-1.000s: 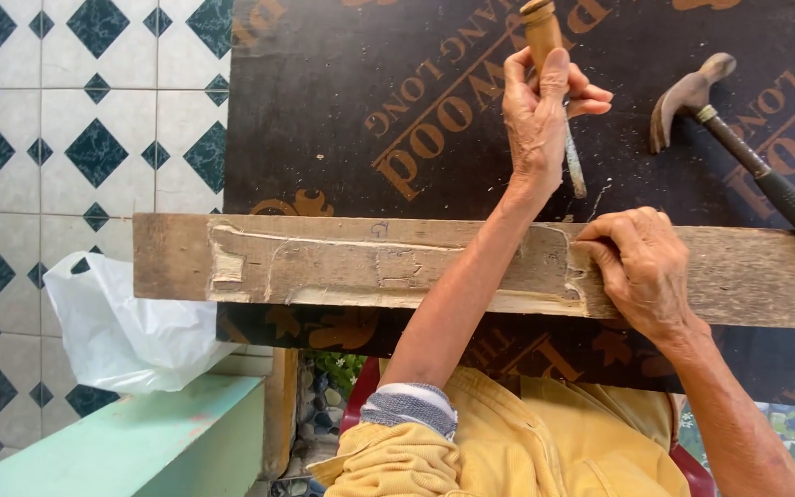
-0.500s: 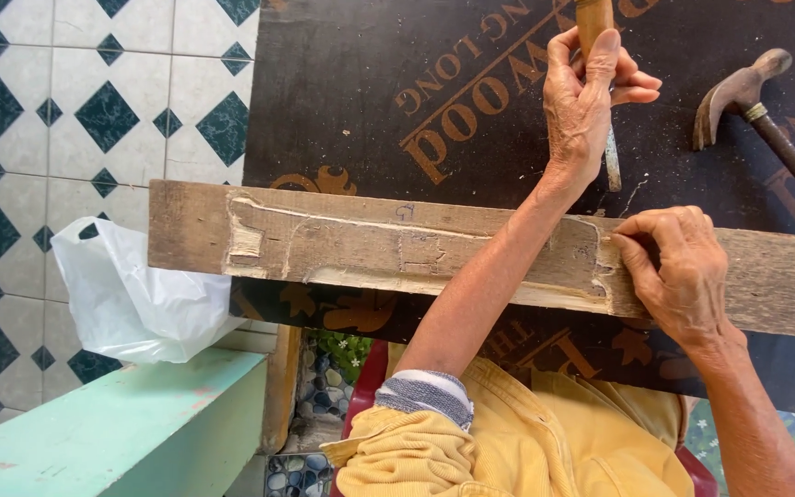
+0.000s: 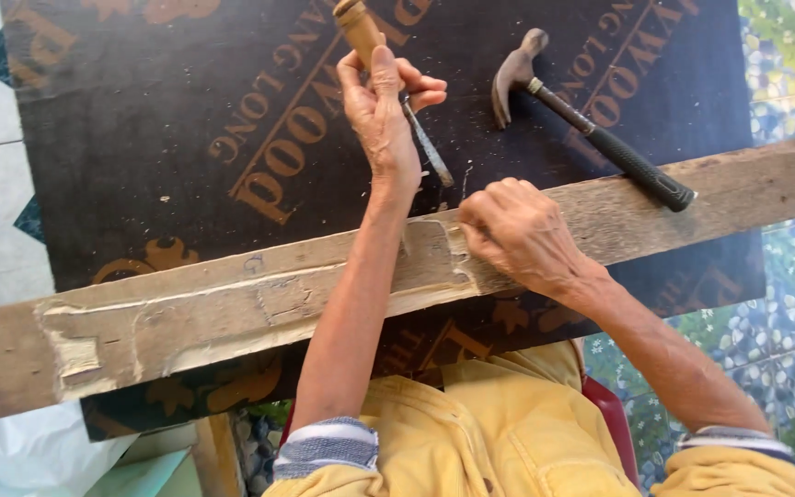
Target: A person uses a hammer and a chisel to carve out a section of a wooden plank placed on a plywood sheet.
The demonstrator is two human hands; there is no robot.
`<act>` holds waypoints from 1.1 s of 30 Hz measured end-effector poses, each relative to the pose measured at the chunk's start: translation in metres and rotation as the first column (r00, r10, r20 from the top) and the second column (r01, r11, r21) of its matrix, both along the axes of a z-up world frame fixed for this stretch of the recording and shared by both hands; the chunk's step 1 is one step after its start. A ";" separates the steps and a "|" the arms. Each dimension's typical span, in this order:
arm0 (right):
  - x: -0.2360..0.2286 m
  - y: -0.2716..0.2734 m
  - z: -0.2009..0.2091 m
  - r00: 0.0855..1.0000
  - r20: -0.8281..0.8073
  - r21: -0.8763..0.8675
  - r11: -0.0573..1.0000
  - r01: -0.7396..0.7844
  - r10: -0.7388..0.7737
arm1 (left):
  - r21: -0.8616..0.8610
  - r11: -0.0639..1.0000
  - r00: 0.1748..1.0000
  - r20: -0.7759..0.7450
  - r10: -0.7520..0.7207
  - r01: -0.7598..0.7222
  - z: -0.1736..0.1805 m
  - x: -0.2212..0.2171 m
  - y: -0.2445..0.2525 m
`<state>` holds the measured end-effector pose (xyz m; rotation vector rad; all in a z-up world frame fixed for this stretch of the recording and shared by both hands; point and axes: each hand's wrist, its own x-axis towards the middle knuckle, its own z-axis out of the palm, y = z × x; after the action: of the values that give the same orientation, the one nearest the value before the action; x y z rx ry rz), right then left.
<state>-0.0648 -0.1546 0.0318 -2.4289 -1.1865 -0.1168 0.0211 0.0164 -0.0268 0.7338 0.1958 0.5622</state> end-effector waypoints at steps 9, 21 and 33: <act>0.012 -0.006 0.001 0.949 0.236 -0.329 0.936 -0.124 0.208 | 0.063 0.997 0.999 -0.002 -0.043 0.043 0.003 -0.004 0.004; 0.021 -0.082 0.005 0.943 -0.262 0.031 0.975 0.220 -0.204 | 0.078 0.992 0.993 0.057 -0.100 0.095 0.002 -0.004 0.003; -0.003 -0.017 -0.022 0.989 0.144 0.133 0.989 -0.059 0.040 | 0.028 0.995 0.995 0.006 -0.095 0.095 -0.001 -0.003 0.008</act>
<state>-0.0675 -0.1718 0.0103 -2.3011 -1.2557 -0.3485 0.0183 0.0240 -0.0276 0.7636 0.1464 0.4780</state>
